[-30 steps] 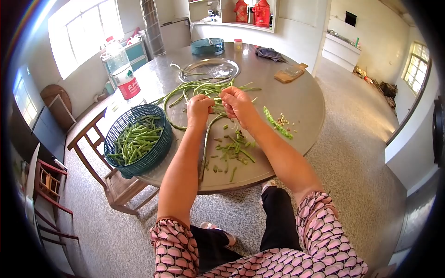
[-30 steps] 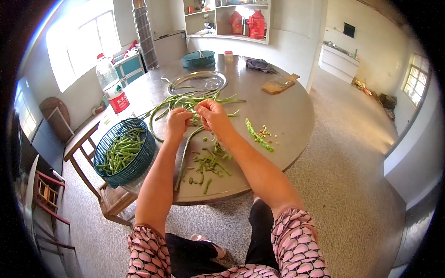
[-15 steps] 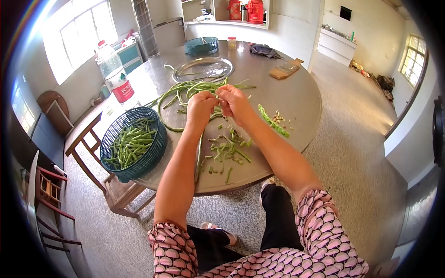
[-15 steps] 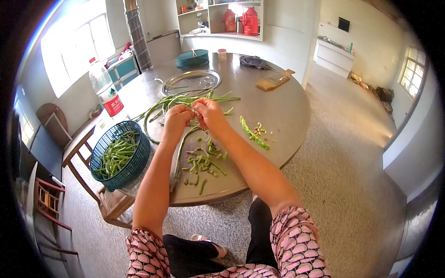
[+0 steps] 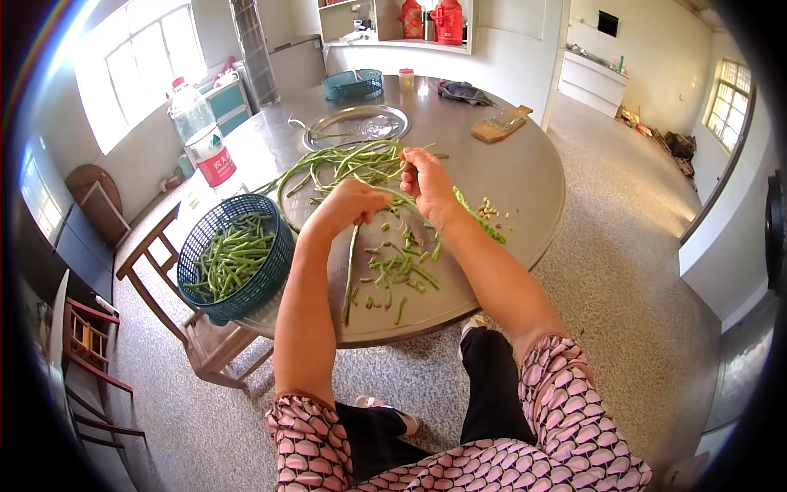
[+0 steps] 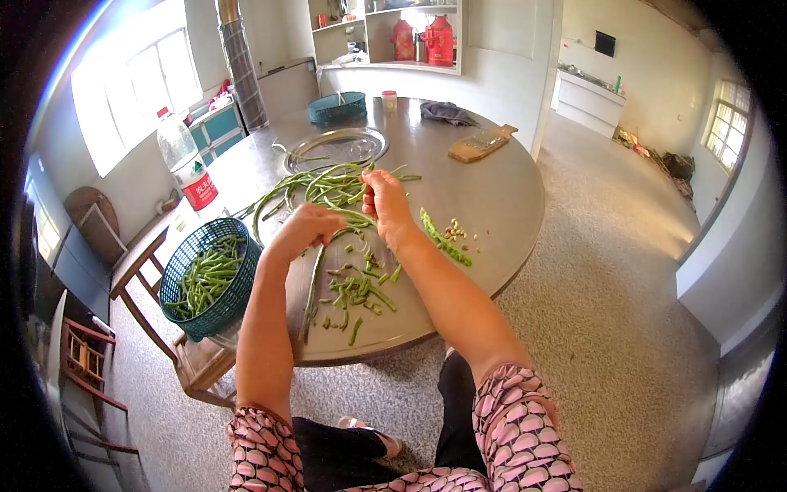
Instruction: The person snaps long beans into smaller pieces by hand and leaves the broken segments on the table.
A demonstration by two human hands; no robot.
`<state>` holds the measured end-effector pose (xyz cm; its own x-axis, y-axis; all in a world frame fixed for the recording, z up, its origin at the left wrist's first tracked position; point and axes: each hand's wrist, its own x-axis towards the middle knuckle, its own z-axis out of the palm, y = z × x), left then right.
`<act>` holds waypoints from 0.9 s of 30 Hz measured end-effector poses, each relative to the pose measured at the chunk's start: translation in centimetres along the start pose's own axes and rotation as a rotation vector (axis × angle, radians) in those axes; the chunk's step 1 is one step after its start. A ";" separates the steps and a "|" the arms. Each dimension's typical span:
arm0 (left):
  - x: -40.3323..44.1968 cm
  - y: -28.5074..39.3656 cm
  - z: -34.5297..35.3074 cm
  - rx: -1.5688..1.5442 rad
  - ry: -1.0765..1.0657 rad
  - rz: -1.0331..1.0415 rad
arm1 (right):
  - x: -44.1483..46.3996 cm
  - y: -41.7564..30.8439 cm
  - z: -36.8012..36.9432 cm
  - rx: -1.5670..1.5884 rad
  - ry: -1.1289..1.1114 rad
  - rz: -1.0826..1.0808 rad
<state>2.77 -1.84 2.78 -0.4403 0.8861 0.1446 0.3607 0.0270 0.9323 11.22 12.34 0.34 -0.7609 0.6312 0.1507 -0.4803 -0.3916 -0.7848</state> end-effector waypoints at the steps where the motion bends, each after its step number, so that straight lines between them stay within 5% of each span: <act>1: -0.1 -0.1 0.2 0.119 -0.056 -0.006 | 0.0 0.0 0.0 0.015 0.027 0.008; 4: -0.1 -0.1 0.4 0.250 -0.063 -0.040 | -0.2 -0.4 -0.6 0.053 -0.135 0.081; 8: 0.9 -1.5 -0.7 -0.148 0.157 -0.004 | -0.8 -0.7 0.1 -0.035 -0.322 0.164; 11: 1.3 -2.0 -1.5 -0.869 0.118 -0.092 | -2.1 -1.3 1.5 -0.231 -0.473 0.288; 16: 1.5 -2.5 -1.7 -0.975 0.307 -0.157 | -2.8 -0.5 2.0 -0.488 -0.628 0.326; 19: 1.2 -2.2 -1.7 -0.956 0.383 -0.067 | -1.8 0.6 1.2 -0.747 -0.610 0.099; 24: 1.0 -1.2 -0.3 -0.912 0.244 0.085 | -1.0 0.3 0.3 -0.319 -0.029 0.076; 27: 1.1 -0.8 0.5 -0.780 0.225 0.081 | 0.3 -0.6 -1.3 -0.204 0.073 0.055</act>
<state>2.41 -0.64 1.98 -0.6221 0.7551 0.2069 -0.2411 -0.4361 0.8670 11.89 13.63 0.03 -0.7464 0.6622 0.0664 -0.3349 -0.2875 -0.8973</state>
